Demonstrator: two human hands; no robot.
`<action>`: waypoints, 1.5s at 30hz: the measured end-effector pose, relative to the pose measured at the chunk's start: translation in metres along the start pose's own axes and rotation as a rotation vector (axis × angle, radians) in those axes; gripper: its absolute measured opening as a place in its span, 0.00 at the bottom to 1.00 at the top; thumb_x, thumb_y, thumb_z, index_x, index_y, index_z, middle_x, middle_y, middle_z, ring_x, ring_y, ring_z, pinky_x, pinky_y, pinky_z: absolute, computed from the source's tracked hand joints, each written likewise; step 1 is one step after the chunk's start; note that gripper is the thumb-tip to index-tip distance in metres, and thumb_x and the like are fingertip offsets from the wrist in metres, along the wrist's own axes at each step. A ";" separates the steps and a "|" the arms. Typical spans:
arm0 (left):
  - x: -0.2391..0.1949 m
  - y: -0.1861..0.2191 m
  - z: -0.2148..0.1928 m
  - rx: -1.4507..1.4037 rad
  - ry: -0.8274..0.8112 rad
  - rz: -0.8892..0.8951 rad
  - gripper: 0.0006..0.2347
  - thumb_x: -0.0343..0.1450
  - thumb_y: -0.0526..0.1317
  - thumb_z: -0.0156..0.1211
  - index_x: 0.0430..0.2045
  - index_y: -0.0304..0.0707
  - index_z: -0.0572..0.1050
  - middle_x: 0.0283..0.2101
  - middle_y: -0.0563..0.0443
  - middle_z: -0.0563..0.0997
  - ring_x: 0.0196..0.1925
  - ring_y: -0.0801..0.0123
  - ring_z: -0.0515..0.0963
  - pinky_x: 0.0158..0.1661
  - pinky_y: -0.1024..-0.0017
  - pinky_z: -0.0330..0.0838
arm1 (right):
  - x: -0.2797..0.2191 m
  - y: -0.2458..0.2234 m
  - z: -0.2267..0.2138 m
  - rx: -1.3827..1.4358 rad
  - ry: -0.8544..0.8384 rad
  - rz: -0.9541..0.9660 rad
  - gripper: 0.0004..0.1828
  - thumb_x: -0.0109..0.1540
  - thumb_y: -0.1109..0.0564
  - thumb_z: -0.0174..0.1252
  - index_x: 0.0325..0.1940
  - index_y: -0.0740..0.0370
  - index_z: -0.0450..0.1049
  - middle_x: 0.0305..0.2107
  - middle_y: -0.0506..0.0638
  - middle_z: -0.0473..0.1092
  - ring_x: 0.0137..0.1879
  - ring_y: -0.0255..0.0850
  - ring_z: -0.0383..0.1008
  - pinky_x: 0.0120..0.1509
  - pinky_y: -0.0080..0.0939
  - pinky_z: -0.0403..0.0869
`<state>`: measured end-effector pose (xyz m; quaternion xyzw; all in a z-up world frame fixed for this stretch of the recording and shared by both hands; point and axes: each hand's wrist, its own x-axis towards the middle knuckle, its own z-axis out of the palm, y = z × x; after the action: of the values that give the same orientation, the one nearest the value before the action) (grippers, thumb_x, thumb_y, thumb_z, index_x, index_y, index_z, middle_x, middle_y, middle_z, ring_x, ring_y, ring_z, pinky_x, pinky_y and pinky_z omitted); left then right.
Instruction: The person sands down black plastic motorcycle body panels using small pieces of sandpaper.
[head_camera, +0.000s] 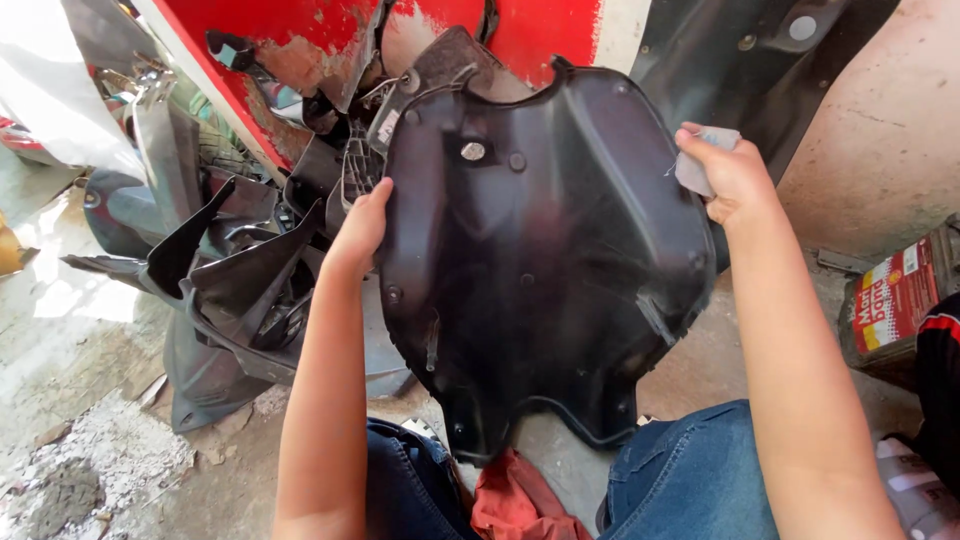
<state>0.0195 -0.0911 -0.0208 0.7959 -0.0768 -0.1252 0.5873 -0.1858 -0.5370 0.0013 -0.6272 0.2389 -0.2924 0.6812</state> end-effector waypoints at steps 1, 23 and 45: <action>0.001 0.001 0.002 -0.121 -0.065 -0.036 0.26 0.77 0.55 0.45 0.54 0.26 0.74 0.50 0.46 0.82 0.50 0.64 0.79 0.52 0.66 0.70 | 0.010 0.011 -0.006 0.106 -0.029 0.055 0.15 0.61 0.56 0.68 0.51 0.58 0.79 0.40 0.46 0.79 0.43 0.34 0.81 0.45 0.37 0.79; 0.141 -0.176 0.031 -0.150 0.068 0.100 0.22 0.79 0.50 0.62 0.43 0.17 0.80 0.35 0.46 0.80 0.37 0.68 0.74 0.40 0.63 0.67 | 0.051 0.164 0.034 -0.172 -0.030 -0.031 0.19 0.58 0.55 0.70 0.51 0.62 0.78 0.38 0.49 0.78 0.41 0.35 0.77 0.45 0.38 0.76; 0.059 -0.093 0.034 0.458 0.302 0.380 0.28 0.70 0.45 0.67 0.60 0.25 0.66 0.56 0.28 0.74 0.57 0.41 0.73 0.54 0.55 0.66 | 0.013 0.114 0.070 -0.376 0.190 -0.598 0.14 0.70 0.63 0.54 0.60 0.65 0.74 0.43 0.53 0.79 0.48 0.37 0.79 0.56 0.39 0.76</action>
<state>0.0642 -0.1101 -0.1256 0.8883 -0.1621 0.1263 0.4106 -0.1165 -0.4916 -0.1043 -0.7535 0.1566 -0.4867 0.4132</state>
